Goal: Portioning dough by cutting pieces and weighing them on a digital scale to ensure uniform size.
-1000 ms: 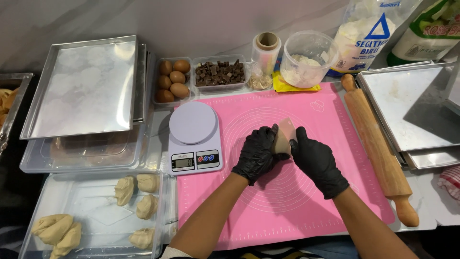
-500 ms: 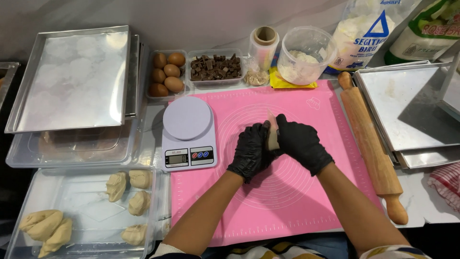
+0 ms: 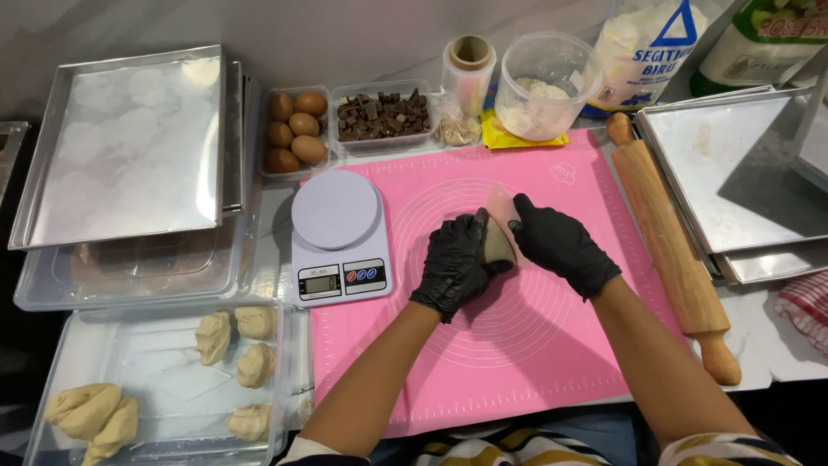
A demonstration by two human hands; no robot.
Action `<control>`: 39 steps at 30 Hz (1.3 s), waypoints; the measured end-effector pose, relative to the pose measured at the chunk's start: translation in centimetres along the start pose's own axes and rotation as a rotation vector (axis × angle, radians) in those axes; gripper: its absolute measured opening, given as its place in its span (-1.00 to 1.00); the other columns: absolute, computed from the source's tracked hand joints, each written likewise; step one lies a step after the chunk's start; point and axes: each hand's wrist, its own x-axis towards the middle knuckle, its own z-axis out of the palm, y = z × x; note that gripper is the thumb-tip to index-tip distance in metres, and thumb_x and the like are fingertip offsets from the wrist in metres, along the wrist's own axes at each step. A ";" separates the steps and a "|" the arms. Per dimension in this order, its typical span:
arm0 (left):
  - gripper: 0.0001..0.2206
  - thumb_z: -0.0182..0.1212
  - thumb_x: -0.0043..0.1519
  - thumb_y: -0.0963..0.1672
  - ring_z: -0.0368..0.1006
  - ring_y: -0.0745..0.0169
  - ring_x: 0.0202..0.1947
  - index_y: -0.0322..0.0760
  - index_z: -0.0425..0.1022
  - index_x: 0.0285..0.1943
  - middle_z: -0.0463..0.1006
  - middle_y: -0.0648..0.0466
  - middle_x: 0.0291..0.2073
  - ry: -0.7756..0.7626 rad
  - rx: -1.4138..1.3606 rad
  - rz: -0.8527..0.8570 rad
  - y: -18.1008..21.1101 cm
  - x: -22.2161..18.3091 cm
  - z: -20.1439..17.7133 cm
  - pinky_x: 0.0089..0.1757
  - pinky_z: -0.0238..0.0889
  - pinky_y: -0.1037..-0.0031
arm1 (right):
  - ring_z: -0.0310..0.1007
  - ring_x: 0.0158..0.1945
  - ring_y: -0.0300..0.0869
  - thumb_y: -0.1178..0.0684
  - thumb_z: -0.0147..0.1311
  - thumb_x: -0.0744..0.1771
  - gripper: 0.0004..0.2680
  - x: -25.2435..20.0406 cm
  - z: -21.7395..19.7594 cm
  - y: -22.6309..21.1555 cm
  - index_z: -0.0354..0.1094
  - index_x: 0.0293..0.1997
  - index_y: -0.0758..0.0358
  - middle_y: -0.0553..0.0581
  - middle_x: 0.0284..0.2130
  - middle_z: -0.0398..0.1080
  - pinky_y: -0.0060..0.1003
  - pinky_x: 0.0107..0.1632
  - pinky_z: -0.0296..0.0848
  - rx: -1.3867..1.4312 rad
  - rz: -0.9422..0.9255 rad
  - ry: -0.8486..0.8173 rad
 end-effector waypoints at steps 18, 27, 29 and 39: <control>-0.45 0.04 0.32 0.05 0.50 -0.36 0.01 0.06 0.16 0.53 0.48 -0.13 -0.04 -0.018 -0.068 -0.163 3.2 -0.3 -3.1 -0.08 0.47 -0.01 | 0.63 -0.15 0.06 -0.20 -0.08 0.34 -0.41 -0.6 3.0 -2.5 -0.28 0.56 0.00 0.02 -0.35 0.54 0.09 -0.19 0.54 -0.250 0.088 0.016; -0.14 0.24 0.07 0.23 0.35 -0.21 0.13 -0.18 0.19 0.50 0.42 -0.09 0.10 -0.046 -0.099 -0.017 0.3 -0.7 -1.7 0.12 0.23 0.05 | 0.56 -0.41 0.16 -0.13 0.12 0.36 -0.44 -3.6 -7.4 -0.6 0.03 0.47 0.39 0.59 0.02 0.40 -0.07 -0.38 0.59 0.855 0.298 0.179; -0.13 0.24 0.06 0.25 0.36 -0.20 0.12 -0.17 0.20 0.50 0.42 -0.09 0.09 -0.034 -0.097 -0.019 0.1 -0.7 -1.2 0.11 0.24 0.05 | 0.53 -0.30 0.17 -0.10 0.14 0.38 -0.44 -4.1 -8.2 0.3 -0.02 0.48 0.42 0.61 0.08 0.32 -0.06 -0.38 0.58 0.970 0.296 0.259; -0.10 0.25 0.06 0.26 0.38 -0.25 0.09 -0.18 0.16 0.52 0.43 -0.13 0.07 -0.023 -0.106 0.011 -0.2 -0.5 -0.8 0.09 0.24 0.00 | 0.18 0.33 0.25 -0.08 0.23 0.33 -0.53 -1.8 -4.6 3.1 0.24 0.45 -0.09 0.28 0.15 0.27 0.15 0.32 0.19 0.293 0.203 0.616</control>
